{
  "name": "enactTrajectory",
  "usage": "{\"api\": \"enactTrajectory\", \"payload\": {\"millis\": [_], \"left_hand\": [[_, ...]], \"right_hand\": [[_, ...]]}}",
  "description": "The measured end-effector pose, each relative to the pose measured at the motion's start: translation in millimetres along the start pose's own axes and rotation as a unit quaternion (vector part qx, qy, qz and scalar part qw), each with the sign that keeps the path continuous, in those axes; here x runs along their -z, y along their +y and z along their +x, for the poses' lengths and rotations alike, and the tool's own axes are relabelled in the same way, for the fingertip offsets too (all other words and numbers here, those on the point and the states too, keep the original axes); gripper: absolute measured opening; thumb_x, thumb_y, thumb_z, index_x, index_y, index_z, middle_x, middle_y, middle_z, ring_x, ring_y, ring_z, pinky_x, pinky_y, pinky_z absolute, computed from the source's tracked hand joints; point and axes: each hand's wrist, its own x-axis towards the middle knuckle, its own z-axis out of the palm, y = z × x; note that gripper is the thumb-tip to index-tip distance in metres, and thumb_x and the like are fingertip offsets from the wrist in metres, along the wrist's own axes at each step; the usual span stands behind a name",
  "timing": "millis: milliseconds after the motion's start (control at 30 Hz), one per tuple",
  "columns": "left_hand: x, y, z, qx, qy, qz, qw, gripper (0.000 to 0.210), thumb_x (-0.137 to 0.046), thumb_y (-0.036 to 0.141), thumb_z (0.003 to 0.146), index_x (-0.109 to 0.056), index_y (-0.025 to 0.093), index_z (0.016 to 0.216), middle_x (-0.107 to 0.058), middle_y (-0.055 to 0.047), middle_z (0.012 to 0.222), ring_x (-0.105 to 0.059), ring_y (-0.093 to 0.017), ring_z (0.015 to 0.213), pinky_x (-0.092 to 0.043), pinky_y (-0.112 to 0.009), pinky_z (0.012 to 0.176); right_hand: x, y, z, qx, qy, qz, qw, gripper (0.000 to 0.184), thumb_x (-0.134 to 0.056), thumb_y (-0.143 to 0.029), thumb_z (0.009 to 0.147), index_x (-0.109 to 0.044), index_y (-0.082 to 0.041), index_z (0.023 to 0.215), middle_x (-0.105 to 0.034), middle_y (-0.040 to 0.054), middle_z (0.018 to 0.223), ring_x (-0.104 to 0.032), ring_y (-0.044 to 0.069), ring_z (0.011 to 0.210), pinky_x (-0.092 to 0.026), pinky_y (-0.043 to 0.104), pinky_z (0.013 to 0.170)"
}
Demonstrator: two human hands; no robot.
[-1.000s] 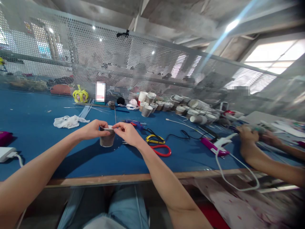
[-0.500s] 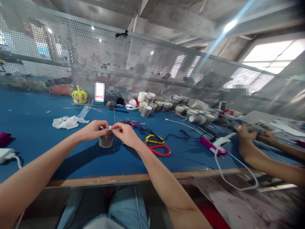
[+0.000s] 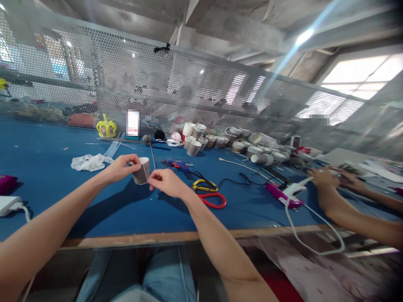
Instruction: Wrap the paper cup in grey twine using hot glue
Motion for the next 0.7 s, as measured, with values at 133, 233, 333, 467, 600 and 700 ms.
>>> {"api": "enactTrajectory", "payload": {"millis": [133,233,333,467,600,700], "left_hand": [[-3.6,-4,1,-0.017,0.007,0.005,1.0,0.016,-0.045,0.029,0.073,-0.051,0.015,0.069,-0.051,0.001,0.066,-0.045,-0.012,0.064,-0.035,-0.023,0.06],[-6.4,-6,1,-0.026,0.017,0.003,1.0,0.015,-0.045,0.028,0.074,-0.051,0.015,0.069,-0.051,0.001,0.067,-0.046,-0.012,0.064,-0.035,-0.023,0.062],[-8.6,-7,2,-0.028,0.02,0.005,0.999,0.016,-0.045,0.028,0.074,-0.052,0.015,0.069,-0.053,0.0,0.067,-0.047,-0.012,0.065,-0.036,-0.024,0.063],[-10.4,-9,2,-0.023,-0.001,0.007,1.0,0.018,-0.045,0.031,0.074,-0.052,0.015,0.069,-0.055,-0.001,0.067,-0.048,-0.013,0.065,-0.037,-0.024,0.063],[-9.5,-9,2,-0.018,-0.011,0.007,1.0,0.018,-0.045,0.031,0.074,-0.051,0.015,0.068,-0.055,-0.001,0.066,-0.048,-0.013,0.064,-0.036,-0.024,0.062],[-8.0,-11,2,-0.019,-0.019,0.008,1.0,0.019,-0.045,0.032,0.074,-0.051,0.015,0.069,-0.055,-0.001,0.068,-0.048,-0.013,0.066,-0.036,-0.024,0.062]], "right_hand": [[0,-4,-3,-0.015,-0.1,-0.004,0.995,0.02,-0.051,-0.029,0.073,-0.062,-0.012,0.074,-0.062,0.0035,0.067,-0.05,0.007,0.049,-0.037,0.018,0.047],[-1,-2,-2,-0.018,-0.094,-0.058,0.994,0.022,-0.053,-0.03,0.072,-0.065,-0.012,0.074,-0.058,0.0016,0.055,-0.05,0.008,0.047,-0.036,0.018,0.046],[1,1,-1,-0.022,-0.059,-0.078,0.995,0.024,-0.051,-0.031,0.073,-0.066,-0.013,0.075,-0.056,0.001,0.051,-0.05,0.009,0.045,-0.036,0.019,0.045],[19,6,1,-0.049,0.123,-0.081,0.988,0.026,-0.046,-0.028,0.076,-0.063,-0.013,0.09,-0.058,0.0006,0.056,-0.05,0.008,0.043,-0.039,0.019,0.047],[54,19,8,-0.061,0.328,-0.199,0.921,0.022,-0.045,-0.026,0.076,-0.062,-0.015,0.085,-0.064,0.0052,0.074,-0.058,0.014,0.064,-0.043,0.024,0.064],[74,38,17,-0.156,0.327,-0.244,0.9,0.016,-0.05,-0.025,0.072,-0.062,-0.014,0.072,-0.063,0.0093,0.076,-0.059,0.021,0.08,-0.041,0.028,0.07]]}}
